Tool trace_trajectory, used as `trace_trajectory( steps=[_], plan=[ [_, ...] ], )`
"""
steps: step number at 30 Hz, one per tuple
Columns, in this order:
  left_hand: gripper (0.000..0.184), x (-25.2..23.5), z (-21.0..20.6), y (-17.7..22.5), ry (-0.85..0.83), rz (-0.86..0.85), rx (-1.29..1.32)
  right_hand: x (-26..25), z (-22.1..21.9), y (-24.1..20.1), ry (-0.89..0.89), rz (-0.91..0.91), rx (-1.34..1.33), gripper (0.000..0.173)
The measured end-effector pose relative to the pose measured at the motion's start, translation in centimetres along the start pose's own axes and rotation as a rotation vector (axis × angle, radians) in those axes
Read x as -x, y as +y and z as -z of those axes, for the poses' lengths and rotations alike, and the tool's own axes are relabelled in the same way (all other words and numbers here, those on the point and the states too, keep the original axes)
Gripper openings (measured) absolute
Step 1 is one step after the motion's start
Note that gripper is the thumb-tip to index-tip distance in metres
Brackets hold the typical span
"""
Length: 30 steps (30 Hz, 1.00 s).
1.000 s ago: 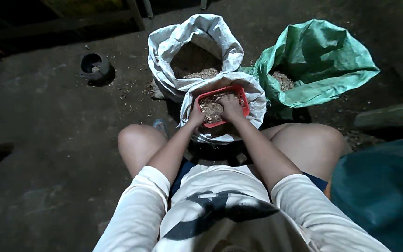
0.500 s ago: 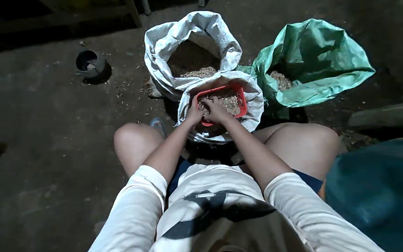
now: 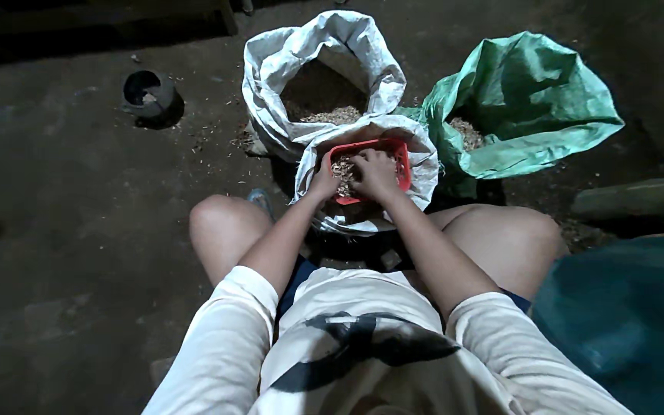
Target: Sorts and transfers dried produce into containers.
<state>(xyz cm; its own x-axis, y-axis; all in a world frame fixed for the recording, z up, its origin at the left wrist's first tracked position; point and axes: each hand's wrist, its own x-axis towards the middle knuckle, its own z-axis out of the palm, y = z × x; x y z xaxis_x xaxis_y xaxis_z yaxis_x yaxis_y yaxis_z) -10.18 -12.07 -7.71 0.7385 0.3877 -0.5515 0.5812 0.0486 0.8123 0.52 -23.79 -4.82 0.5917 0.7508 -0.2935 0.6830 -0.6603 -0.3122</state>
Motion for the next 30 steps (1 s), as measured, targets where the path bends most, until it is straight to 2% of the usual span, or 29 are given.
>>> trace_trajectory(
  steps=[3, 4, 8, 11, 18, 21, 24, 27, 30],
  plan=[
    [0.088, -0.1, -0.5, 0.3, -0.008, -0.009, 0.008, -0.6, -1.7, -2.1, -0.123, -0.048, 0.008, 0.080],
    [0.087, 0.1, -0.6, 0.5, -0.006, -0.009, 0.008, -1.0, -2.6, -2.5, -0.136, -0.086, 0.000, 0.082],
    [0.089, 0.5, -0.7, 0.3, 0.004, -0.010, 0.018, -1.9, -4.4, -2.8, -0.086, -0.088, 0.077, 0.063],
    [0.091, -0.4, -0.5, -0.8, -0.001, -0.036, 0.046, -2.5, -4.0, -1.5, -0.066, -0.039, 0.116, 0.061],
    [0.088, -0.4, 0.2, -0.4, -0.021, 0.015, 0.024, -1.8, 1.4, 2.0, -0.083, -0.088, -0.175, 0.058],
    [0.089, -0.5, 0.2, -0.4, 0.000, 0.024, 0.006, -0.4, 2.8, 3.0, -0.051, -0.104, -0.140, 0.084],
    [0.089, 0.0, -0.3, 0.2, 0.041, 0.020, 0.009, 0.6, 1.8, 3.9, -0.134, -0.264, -0.058, 0.111],
    [0.086, 0.6, -0.9, 0.6, 0.102, 0.006, 0.014, 0.2, -0.1, 3.1, -0.167, -0.409, -0.075, 0.120],
    [0.087, 0.7, -1.3, 0.1, 0.122, -0.012, 0.018, -0.4, -1.5, 2.0, -0.123, -0.466, -0.149, 0.113]
  ],
)
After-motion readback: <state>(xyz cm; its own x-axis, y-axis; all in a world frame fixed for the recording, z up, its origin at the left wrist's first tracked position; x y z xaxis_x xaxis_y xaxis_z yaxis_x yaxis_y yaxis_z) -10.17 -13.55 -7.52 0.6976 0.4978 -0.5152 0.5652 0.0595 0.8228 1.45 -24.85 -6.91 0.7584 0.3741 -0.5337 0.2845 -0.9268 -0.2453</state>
